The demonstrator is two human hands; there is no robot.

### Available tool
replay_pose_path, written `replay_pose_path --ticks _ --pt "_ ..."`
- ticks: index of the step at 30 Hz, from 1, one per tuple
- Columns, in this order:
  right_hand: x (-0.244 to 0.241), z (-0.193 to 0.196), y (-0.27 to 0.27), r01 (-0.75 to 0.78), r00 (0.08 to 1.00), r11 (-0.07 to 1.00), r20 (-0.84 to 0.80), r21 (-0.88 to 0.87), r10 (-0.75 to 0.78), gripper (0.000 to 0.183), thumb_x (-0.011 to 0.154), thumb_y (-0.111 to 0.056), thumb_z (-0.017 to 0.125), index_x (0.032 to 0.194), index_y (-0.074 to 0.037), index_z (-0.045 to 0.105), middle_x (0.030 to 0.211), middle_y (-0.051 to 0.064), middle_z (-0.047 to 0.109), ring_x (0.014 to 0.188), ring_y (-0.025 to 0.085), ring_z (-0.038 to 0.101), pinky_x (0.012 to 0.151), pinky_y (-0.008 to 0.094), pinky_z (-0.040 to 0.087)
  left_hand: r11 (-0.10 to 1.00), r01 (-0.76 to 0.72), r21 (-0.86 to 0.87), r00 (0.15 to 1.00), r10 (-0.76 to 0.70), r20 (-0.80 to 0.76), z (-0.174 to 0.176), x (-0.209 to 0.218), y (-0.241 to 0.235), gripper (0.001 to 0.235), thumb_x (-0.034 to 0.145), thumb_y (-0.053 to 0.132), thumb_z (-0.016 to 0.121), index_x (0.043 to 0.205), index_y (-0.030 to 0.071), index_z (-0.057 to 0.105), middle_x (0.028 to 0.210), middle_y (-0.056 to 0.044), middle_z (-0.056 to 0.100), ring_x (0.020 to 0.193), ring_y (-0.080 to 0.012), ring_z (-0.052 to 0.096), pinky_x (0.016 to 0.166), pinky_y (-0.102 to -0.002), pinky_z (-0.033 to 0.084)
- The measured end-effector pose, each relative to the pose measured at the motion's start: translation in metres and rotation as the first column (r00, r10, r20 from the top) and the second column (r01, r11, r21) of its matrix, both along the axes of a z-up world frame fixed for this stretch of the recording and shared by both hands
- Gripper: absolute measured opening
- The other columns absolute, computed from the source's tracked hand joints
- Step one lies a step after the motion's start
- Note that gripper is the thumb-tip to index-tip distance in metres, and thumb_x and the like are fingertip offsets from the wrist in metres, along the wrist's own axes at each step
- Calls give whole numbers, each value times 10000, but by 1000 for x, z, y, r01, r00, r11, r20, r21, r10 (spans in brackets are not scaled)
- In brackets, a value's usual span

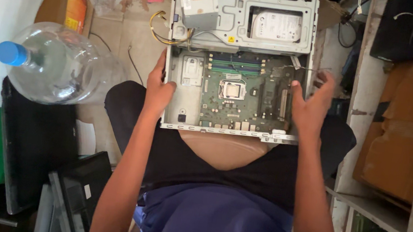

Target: The person works on an open desktop computer case resting on their lap, removing the hard drive and power supply, then reconnecting internal cables to the motherboard.

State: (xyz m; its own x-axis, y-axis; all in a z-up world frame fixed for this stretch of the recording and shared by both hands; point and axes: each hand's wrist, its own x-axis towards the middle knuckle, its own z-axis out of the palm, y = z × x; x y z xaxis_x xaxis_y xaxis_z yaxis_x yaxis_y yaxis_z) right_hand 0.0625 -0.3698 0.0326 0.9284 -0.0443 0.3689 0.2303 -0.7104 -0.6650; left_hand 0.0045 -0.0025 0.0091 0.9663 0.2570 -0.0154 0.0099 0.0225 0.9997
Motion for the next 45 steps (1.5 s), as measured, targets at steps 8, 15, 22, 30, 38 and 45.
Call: replay_pose_path --ticks 8,15,22,30,38,45 --pt "4 -15 -10 50 955 971 -296 234 23 560 954 -155 745 1410 -4 458 1312 206 650 1165 292 672 1009 394 528 1000 -10 -3 999 10 -47 -1 -1 1 941 686 -136 435 1610 9 329 1535 -131 537 1360 -196 546 1074 -220 388" --pt "10 -22 -17 94 949 923 -315 372 30 579 966 -144 743 1446 -16 444 1316 202 649 1183 268 657 1009 381 525 1000 -20 -24 995 17 -100 4 -1 0 961 670 -136 445 1610 34 342 1498 -129 563 1303 -206 573 1051 -219 410" --pt "1 2 -5 9 978 990 -208 143 22 788 954 -105 717 1610 -66 284 1337 288 635 1247 382 636 1012 429 502 999 -22 -27 997 20 -80 3 -1 -1 962 663 -148 443 1604 30 352 1511 -127 555 1354 -210 550 1091 -230 381" --pt "3 6 -2 -19 998 991 64 -131 27 351 1018 -51 694 1353 13 610 1259 244 688 1175 410 646 1014 488 501 1000 -8 -3 1000 8 0 -4 0 1 933 689 -151 450 1602 18 353 1535 -146 538 1397 -214 529 1150 -248 355" --pt "-64 42 17 -48 952 967 282 -249 120 133 989 -76 760 1018 -21 643 948 131 667 894 338 642 843 465 483 518 -234 823 952 -48 301 30 -32 -27 703 817 -54 639 1492 32 462 1571 -251 431 1447 -458 430 1180 -529 348" --pt "-98 73 47 -379 821 911 397 -160 411 180 876 49 777 963 -14 632 850 104 647 791 304 663 789 455 514 434 98 895 884 -451 123 57 -34 -94 680 839 52 666 1485 71 454 1537 -168 473 1404 -399 473 1112 -527 390"
